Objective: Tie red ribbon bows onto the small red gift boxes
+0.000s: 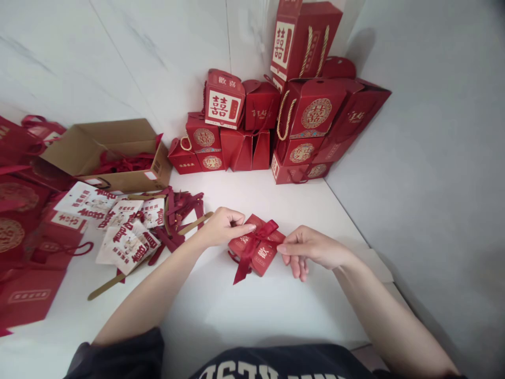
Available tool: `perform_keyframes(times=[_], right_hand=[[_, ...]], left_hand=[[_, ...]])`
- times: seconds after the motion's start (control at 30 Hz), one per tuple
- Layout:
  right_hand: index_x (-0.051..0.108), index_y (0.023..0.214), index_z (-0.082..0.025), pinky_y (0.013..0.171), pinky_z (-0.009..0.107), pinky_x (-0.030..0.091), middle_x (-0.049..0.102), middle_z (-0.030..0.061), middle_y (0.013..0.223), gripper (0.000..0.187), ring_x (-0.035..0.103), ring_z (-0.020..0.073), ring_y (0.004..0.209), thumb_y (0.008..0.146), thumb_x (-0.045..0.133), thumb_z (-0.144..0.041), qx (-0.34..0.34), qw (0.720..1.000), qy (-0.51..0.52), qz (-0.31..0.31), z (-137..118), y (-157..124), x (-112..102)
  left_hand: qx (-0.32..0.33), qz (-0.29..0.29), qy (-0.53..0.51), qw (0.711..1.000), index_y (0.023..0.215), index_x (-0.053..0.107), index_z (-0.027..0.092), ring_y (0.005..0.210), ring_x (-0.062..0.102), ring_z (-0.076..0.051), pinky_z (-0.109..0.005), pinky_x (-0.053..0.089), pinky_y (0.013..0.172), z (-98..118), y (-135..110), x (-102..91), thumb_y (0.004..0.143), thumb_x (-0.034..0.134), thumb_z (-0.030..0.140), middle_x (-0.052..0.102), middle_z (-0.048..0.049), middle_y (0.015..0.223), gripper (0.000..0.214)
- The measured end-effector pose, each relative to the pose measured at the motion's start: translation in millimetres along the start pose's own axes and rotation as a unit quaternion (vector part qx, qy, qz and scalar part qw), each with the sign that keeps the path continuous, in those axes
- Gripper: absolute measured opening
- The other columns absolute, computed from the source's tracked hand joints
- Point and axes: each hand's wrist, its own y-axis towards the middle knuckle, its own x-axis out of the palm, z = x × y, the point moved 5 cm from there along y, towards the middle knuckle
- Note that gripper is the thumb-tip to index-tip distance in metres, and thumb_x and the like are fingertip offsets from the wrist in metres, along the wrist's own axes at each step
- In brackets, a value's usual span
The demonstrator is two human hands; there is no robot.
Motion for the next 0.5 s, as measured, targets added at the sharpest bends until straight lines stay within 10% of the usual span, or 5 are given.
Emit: perform_keyframes(times=[0.5], right_hand=[[0.072, 0.089, -0.012, 0.057, 0.023, 0.050, 0.072, 0.0052, 0.069, 0.037, 0.066, 0.0129, 0.057, 0.082, 0.062, -0.047, -0.005, 0.992, -0.110, -0.059, 27.2, 6.2, -18.9]], left_hand=[[-0.027, -0.020, -0.005, 0.999, 0.054, 0.030, 0.017, 0.050, 0.023, -0.006, -0.022, 0.017, 0.048, 0.8, -0.3, 0.9, 0.083, 0.054, 0.049, 0.023, 0.0065, 0.052, 0.049]])
